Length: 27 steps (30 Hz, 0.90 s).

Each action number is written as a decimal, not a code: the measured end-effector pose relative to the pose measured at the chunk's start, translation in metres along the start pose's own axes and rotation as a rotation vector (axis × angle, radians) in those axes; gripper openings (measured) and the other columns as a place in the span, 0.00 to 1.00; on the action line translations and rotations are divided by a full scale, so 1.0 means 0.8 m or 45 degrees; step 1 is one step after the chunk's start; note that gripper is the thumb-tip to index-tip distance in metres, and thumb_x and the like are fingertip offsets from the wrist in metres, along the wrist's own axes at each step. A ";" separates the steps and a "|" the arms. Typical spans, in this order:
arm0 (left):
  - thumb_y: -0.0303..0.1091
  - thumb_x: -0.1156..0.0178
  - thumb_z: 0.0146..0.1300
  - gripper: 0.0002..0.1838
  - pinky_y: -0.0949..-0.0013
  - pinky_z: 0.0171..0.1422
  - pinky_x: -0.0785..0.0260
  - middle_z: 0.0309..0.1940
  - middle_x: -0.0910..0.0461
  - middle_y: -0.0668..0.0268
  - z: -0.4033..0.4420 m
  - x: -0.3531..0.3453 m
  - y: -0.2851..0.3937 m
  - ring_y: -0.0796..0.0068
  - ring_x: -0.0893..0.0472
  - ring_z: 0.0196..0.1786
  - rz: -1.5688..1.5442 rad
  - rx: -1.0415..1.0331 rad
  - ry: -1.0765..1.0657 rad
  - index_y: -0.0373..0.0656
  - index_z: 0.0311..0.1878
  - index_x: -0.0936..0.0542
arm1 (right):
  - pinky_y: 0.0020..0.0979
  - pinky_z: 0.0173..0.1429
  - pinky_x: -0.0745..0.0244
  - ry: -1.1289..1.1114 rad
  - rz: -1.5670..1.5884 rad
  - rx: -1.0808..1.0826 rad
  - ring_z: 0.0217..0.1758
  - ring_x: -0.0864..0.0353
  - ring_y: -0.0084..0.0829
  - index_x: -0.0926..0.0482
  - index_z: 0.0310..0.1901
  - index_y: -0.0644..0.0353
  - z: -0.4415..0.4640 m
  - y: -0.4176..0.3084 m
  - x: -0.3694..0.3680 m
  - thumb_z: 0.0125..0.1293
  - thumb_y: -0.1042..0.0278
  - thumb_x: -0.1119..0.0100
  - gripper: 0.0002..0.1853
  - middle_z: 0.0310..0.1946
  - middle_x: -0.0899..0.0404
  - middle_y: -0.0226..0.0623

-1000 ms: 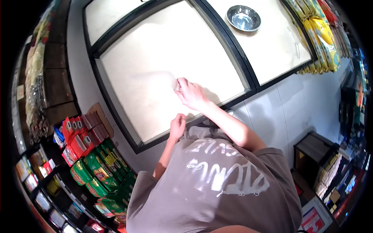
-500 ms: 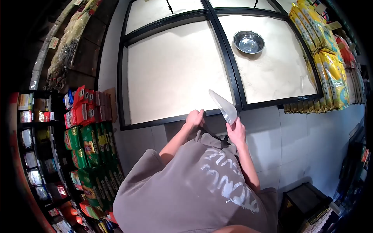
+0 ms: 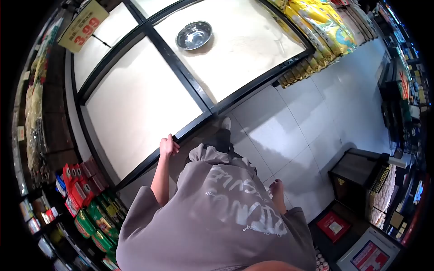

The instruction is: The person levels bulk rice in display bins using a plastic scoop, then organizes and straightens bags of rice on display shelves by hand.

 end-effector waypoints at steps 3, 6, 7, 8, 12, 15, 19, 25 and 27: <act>0.51 0.63 0.69 0.37 0.69 0.13 0.36 0.08 0.27 0.56 -0.001 0.003 -0.004 0.69 0.30 0.07 -0.017 0.034 0.027 0.29 0.15 0.23 | 0.34 0.22 0.29 0.039 -1.082 0.293 0.20 0.23 0.34 0.23 0.32 0.69 -0.064 -0.002 -0.025 0.51 0.68 0.40 0.12 0.22 0.24 0.42; 0.51 0.58 0.67 0.36 0.69 0.11 0.37 0.07 0.28 0.57 -0.006 0.008 -0.003 0.70 0.29 0.08 -0.034 0.075 0.110 0.29 0.13 0.24 | 0.36 0.28 0.26 -0.164 -1.668 0.584 0.24 0.21 0.37 0.23 0.31 0.68 -0.092 0.004 -0.070 0.51 0.63 0.38 0.14 0.25 0.22 0.45; 0.51 0.58 0.67 0.36 0.69 0.11 0.37 0.07 0.28 0.57 -0.007 0.009 -0.004 0.70 0.29 0.08 -0.037 0.078 0.108 0.29 0.13 0.24 | 0.36 0.31 0.25 -0.167 -1.738 0.599 0.25 0.21 0.38 0.22 0.31 0.68 -0.006 0.031 -0.045 0.51 0.62 0.38 0.15 0.26 0.21 0.44; 0.51 0.58 0.67 0.35 0.69 0.11 0.37 0.07 0.28 0.57 -0.007 0.011 -0.006 0.70 0.29 0.08 -0.064 0.097 0.111 0.29 0.13 0.24 | 0.36 0.33 0.25 -0.212 -1.767 0.603 0.26 0.20 0.38 0.22 0.32 0.68 0.065 0.054 -0.025 0.51 0.61 0.38 0.16 0.26 0.20 0.44; 0.49 0.54 0.65 0.33 0.69 0.09 0.39 0.07 0.29 0.56 -0.006 0.014 -0.016 0.68 0.29 0.07 -0.175 0.112 0.139 0.28 0.14 0.25 | 0.34 0.40 0.25 -0.496 -1.553 0.241 0.31 0.20 0.36 0.21 0.41 0.68 0.099 0.013 -0.041 0.54 0.59 0.38 0.20 0.31 0.18 0.41; 0.49 0.54 0.65 0.33 0.69 0.08 0.41 0.06 0.30 0.56 -0.007 0.015 -0.025 0.69 0.31 0.06 -0.277 0.125 0.193 0.29 0.14 0.25 | 0.35 0.38 0.25 -0.581 -1.777 0.289 0.30 0.19 0.37 0.22 0.40 0.69 0.026 -0.056 -0.131 0.54 0.59 0.38 0.20 0.30 0.18 0.42; 0.50 0.54 0.64 0.32 0.70 0.08 0.43 0.06 0.30 0.58 -0.012 0.017 -0.032 0.71 0.33 0.06 -0.429 0.173 0.354 0.30 0.15 0.24 | 0.33 0.20 0.28 -0.285 -1.676 0.336 0.19 0.23 0.33 0.25 0.35 0.71 -0.037 -0.170 -0.234 0.55 0.66 0.40 0.14 0.25 0.21 0.44; 0.52 0.54 0.62 0.31 0.71 0.08 0.46 0.07 0.30 0.58 -0.010 0.026 -0.057 0.71 0.36 0.05 -0.703 0.259 0.635 0.31 0.17 0.25 | 0.35 0.27 0.28 -0.111 -1.217 0.791 0.25 0.23 0.34 0.33 0.36 0.65 -0.035 -0.280 -0.275 0.58 0.67 0.43 0.12 0.28 0.25 0.44; 0.52 0.54 0.61 0.30 0.70 0.08 0.46 0.08 0.30 0.58 -0.016 0.026 -0.059 0.71 0.36 0.05 -0.757 0.220 0.728 0.31 0.18 0.25 | 0.42 0.45 0.27 0.346 -1.673 1.194 0.41 0.22 0.44 0.34 0.40 0.67 -0.030 -0.290 -0.270 0.55 0.66 0.42 0.17 0.35 0.24 0.50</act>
Point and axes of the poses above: each hand's wrist, its own z-axis towards the middle knuckle, its own x-axis out of the back of the hand, y = z × x, the point moved 7 cm from there along z, towards the middle knuckle
